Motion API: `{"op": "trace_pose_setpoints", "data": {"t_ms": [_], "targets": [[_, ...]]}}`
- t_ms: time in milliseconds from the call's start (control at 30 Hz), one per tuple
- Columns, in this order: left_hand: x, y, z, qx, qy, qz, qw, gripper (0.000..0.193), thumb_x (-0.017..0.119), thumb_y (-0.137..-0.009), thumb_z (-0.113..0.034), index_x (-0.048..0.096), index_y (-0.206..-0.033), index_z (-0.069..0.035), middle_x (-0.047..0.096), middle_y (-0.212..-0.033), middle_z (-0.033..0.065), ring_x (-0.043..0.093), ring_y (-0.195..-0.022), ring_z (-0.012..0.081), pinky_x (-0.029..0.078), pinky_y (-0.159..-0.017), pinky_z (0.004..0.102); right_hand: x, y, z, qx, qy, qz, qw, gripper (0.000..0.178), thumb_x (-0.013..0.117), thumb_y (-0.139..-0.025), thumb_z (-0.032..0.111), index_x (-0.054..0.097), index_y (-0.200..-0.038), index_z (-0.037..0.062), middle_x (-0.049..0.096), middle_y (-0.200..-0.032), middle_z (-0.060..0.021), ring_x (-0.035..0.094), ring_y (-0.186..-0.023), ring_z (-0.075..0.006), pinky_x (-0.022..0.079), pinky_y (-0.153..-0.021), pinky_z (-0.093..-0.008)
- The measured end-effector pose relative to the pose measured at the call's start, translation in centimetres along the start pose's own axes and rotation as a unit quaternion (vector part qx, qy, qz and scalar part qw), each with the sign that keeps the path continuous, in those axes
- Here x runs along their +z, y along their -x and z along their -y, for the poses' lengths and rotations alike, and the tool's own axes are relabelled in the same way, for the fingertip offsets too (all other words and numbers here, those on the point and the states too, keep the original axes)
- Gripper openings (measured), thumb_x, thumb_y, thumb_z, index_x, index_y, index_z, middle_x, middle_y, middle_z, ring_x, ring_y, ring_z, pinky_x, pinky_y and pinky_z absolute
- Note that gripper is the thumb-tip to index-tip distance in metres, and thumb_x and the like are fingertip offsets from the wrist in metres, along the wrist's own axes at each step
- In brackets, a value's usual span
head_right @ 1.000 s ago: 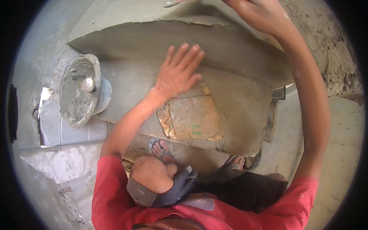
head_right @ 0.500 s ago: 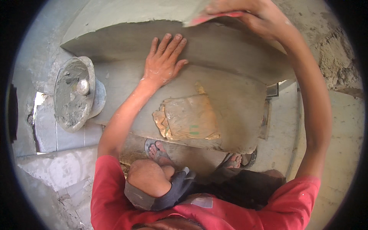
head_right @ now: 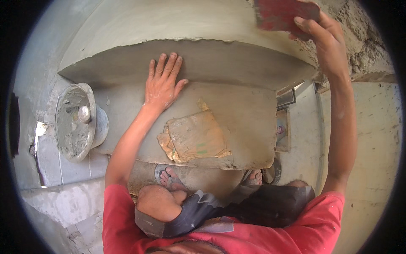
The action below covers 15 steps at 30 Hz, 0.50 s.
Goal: The person applies and smooths wet plaster on a curved stair surface using a trowel and a red plastic float. They repeatedly dip the float in a bucket of water to clean it and continue smoothing the plastered area.
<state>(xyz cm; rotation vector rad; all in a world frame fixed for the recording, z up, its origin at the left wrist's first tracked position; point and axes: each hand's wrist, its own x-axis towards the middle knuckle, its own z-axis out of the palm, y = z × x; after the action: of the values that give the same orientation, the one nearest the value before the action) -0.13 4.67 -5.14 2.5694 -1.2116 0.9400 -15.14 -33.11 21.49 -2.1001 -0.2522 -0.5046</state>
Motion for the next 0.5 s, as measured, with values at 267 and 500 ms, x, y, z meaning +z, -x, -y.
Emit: {"op": "trace_pose_setpoints", "data": {"t_ms": [267,500], "targets": [[-0.5,0.9,0.1,-0.007,0.034,0.002,0.999,0.074,0.065,-0.106,-0.049,0.043,-0.169,-0.018,0.034,-0.178,0.0010,0.028,-0.165,0.0278,0.026,-0.133,0.0593,5.4,-2.1,3.5,-0.015,-0.047,0.128,0.991,0.041,0.060,-0.105,0.011,0.067,-0.143,-0.0046,0.076,-0.127,-0.0178,0.074,-0.112,-0.0282,0.061,-0.094,-0.0435],[-0.7,1.2,0.9,-0.006,0.013,-0.022,1.000,0.072,0.064,-0.106,-0.048,0.044,-0.168,-0.019,0.039,-0.176,0.0019,0.034,-0.163,0.0281,0.028,-0.132,0.0596,10.6,-8.1,4.2,-0.486,0.371,0.235,0.756,0.037,0.066,-0.100,-0.003,0.077,-0.135,0.0043,0.074,-0.143,-0.0139,0.064,-0.140,-0.0350,0.050,-0.117,-0.0463]]}}
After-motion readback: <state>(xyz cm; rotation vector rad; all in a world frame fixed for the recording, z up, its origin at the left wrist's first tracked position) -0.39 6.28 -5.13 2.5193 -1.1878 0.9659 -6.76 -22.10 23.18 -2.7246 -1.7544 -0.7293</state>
